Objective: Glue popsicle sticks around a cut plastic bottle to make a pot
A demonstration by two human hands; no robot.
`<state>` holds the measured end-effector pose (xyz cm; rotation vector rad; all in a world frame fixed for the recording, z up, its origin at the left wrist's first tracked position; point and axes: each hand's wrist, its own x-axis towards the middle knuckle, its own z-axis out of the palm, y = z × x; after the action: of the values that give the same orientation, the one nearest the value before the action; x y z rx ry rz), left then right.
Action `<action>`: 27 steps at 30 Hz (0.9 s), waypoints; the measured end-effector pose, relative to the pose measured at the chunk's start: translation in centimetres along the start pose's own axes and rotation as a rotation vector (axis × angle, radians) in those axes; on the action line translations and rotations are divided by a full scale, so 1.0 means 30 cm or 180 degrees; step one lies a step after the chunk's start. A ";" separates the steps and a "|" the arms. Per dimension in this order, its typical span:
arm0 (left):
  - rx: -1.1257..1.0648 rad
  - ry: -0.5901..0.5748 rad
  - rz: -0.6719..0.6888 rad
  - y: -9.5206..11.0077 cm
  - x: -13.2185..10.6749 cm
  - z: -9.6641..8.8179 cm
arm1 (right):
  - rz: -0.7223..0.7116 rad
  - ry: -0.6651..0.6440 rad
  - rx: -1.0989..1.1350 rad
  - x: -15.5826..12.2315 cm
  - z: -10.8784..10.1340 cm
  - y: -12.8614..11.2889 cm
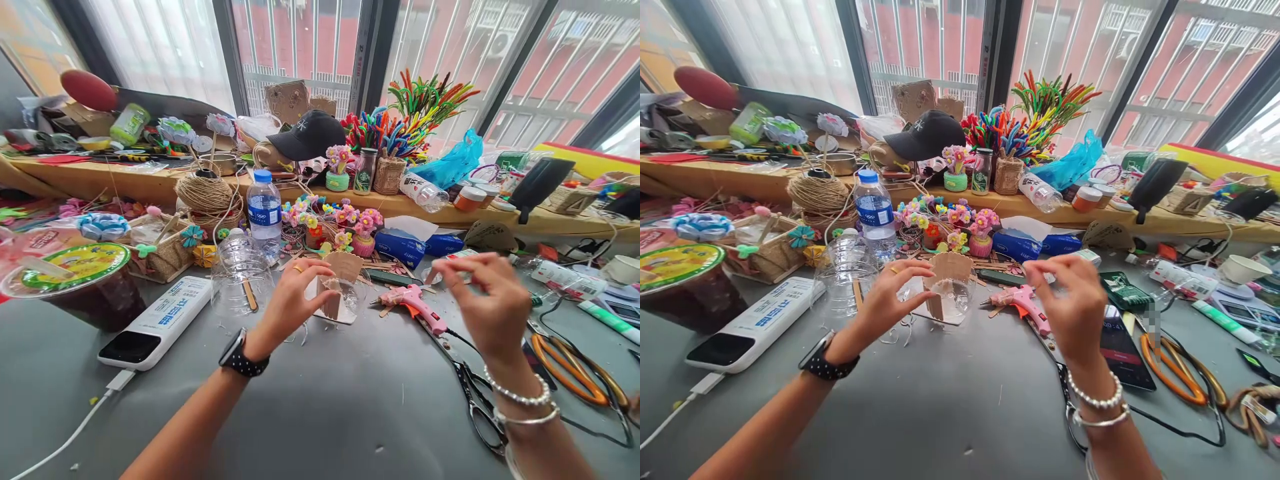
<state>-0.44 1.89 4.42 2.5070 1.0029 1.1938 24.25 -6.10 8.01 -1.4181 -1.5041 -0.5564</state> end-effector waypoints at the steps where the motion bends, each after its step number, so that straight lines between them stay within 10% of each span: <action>1: 0.0058 -0.0156 0.0098 -0.013 0.014 -0.006 | 0.0148 0.0227 -0.0105 0.031 -0.008 0.003; 6: 0.0372 -0.0997 0.0521 -0.018 0.083 -0.033 | 0.0928 0.0386 0.0791 0.100 0.037 -0.018; 11: 0.0686 -0.1830 0.0539 0.009 0.136 -0.022 | 0.1927 -0.0591 0.2341 0.084 0.111 -0.052; 27: -0.0656 -0.2268 0.0028 0.055 0.214 -0.066 | 0.2954 -0.1011 0.3678 0.082 0.082 -0.119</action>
<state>1.77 4.58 10.39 2.4553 0.6355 0.3078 20.46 -3.60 10.04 -1.0476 -0.8864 1.0022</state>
